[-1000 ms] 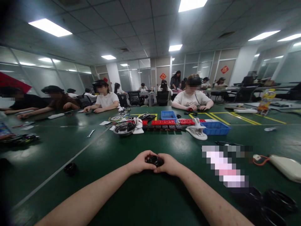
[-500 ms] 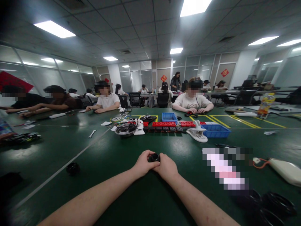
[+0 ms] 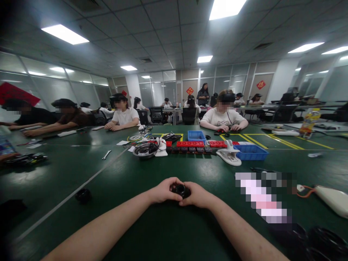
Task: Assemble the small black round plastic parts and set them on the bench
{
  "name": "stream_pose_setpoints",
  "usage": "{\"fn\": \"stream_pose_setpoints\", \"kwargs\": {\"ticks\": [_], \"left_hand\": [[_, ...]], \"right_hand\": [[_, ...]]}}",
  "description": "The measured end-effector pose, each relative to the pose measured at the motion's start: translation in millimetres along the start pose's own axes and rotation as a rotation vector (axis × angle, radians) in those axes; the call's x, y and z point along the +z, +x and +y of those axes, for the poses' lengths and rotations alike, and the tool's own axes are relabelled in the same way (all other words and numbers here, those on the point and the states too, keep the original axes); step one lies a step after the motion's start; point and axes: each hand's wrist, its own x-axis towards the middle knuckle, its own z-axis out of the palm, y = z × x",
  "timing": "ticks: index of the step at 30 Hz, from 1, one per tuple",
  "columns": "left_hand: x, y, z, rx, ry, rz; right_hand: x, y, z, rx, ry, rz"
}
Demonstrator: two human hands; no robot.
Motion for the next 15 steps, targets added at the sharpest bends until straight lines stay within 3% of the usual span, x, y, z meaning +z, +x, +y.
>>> {"fn": "stream_pose_setpoints", "kwargs": {"ticks": [5, 15], "left_hand": [[2.0, 0.1, 0.9, -0.027, -0.082, -0.052], [3.4, -0.5, 1.9, -0.031, -0.068, -0.037]], "right_hand": [[-2.9, 0.0, -1.4, 0.0, 0.067, -0.037], [-5.0, 0.7, 8.0, -0.018, 0.124, -0.091]]}}
